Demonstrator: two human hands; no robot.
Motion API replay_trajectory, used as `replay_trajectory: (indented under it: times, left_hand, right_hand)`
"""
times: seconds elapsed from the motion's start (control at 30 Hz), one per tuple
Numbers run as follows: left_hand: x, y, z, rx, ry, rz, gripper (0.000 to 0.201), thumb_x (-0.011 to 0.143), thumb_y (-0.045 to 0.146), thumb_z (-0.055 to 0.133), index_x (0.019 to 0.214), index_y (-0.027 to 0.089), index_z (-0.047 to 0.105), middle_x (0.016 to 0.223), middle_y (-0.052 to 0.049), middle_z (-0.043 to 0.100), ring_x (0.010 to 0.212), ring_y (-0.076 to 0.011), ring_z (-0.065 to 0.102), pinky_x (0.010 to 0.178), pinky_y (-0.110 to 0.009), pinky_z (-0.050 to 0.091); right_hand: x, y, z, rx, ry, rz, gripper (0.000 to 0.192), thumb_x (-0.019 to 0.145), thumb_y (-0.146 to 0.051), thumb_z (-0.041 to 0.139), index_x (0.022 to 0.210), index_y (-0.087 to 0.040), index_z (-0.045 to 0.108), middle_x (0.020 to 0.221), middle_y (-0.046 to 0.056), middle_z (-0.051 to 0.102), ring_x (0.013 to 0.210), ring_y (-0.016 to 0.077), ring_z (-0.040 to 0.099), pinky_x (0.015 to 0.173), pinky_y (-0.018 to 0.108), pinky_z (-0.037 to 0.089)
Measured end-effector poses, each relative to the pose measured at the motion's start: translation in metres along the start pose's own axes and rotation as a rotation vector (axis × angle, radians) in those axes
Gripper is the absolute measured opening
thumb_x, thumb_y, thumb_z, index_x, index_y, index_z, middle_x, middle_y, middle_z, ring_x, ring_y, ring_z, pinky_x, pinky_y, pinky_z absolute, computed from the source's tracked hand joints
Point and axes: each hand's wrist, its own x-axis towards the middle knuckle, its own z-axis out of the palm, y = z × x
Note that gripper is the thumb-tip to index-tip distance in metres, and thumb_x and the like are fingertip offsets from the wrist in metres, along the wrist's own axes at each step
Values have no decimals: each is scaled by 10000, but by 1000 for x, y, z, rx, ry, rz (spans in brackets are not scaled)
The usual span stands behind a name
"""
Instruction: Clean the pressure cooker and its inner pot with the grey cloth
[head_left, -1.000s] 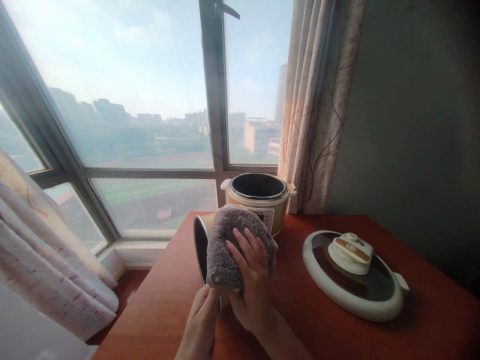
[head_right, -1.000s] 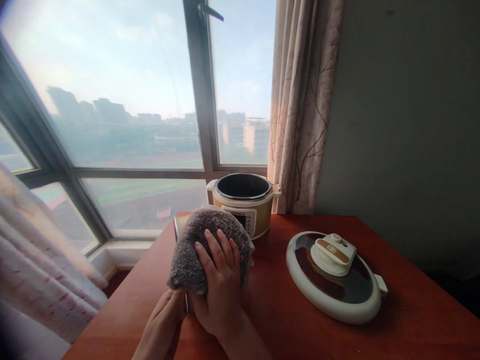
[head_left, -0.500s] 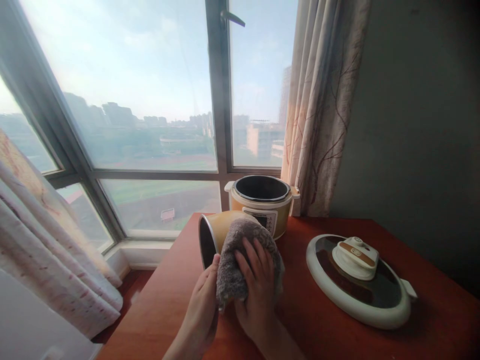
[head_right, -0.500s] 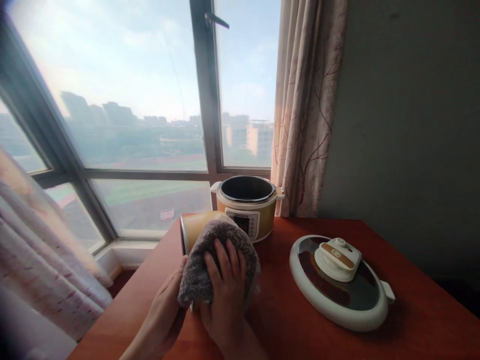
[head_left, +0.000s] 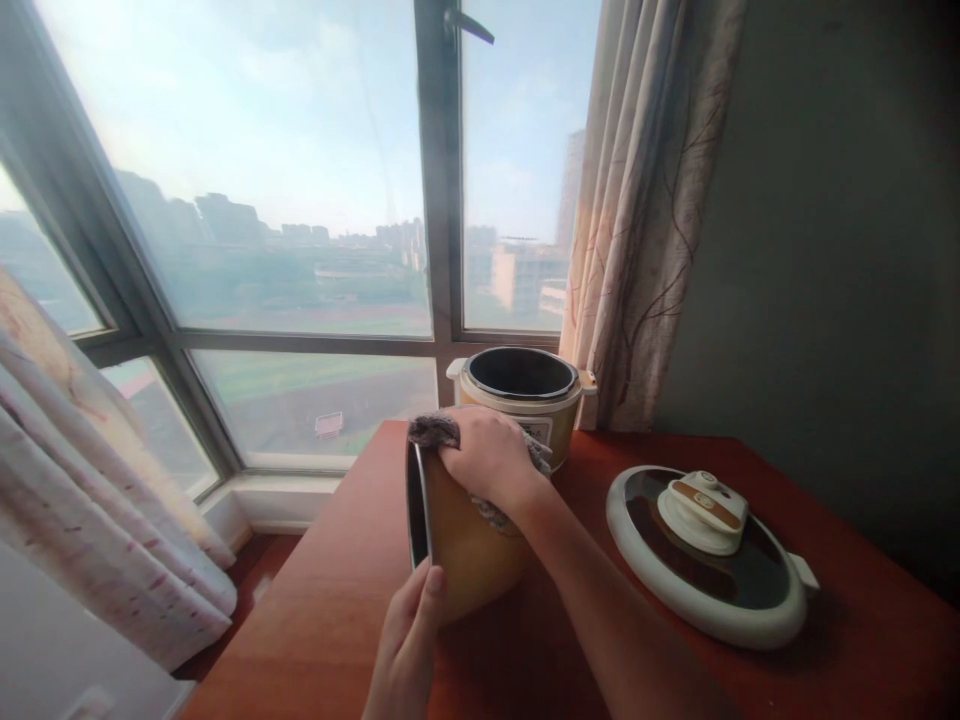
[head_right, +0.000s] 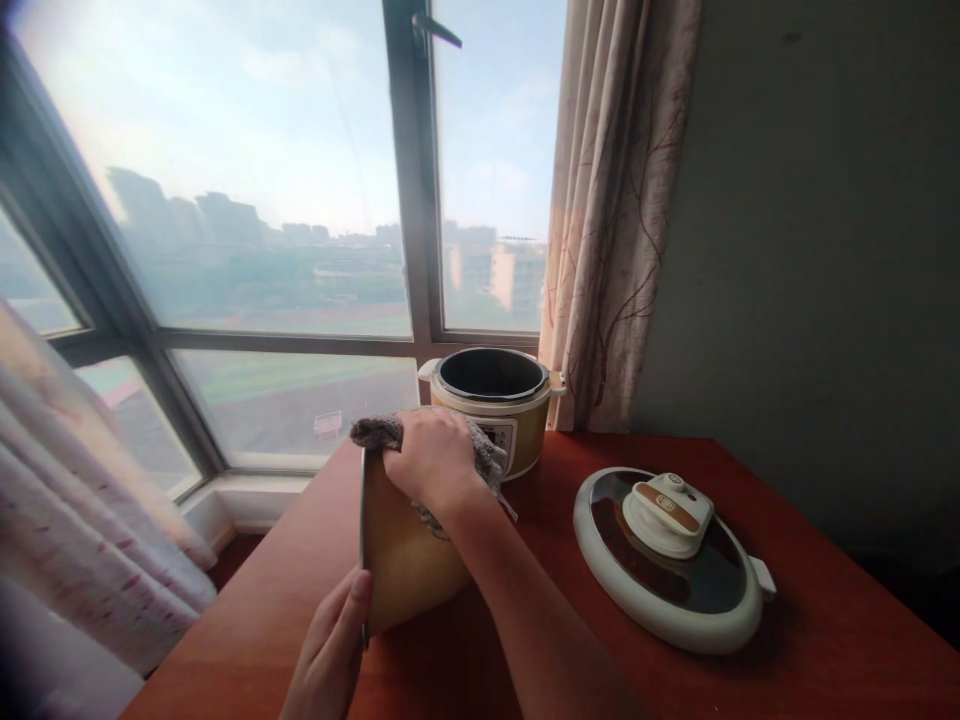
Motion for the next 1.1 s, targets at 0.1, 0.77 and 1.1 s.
replay_trajectory:
  times: [0.1,0.77,1.1]
  left_hand:
    - [5,-23,-10,91,-67,94,586,543,722,777,796,193,791,914,-107,755,1009,-365,622,940,-402,490]
    - [14,-32,-7,109,-67,166,616,630,780,678,507,180,616,560,-49,550,615,-199,485,643,-300,457]
    - [23,-3,6,28,-118,99,585,535,725,777,632,152,705,672,-53,683,749,-248,597,715,-298,516]
  right_hand:
    - [10,0,2,-42,-36,34,290,892,-383,489,1049,-255,697,1048,75,730,1001,260,654,839,367,448]
    - [-61,-4,48,17,356,-39,613,835,-247,558,1439,-196,470,1536,92,425,1435,310,303,1191,544,149]
    - [-142,12,98,102,442,-128,650,884,-229,437,1523,-209,322,1607,96,290,1496,335,190,1146,646,251]
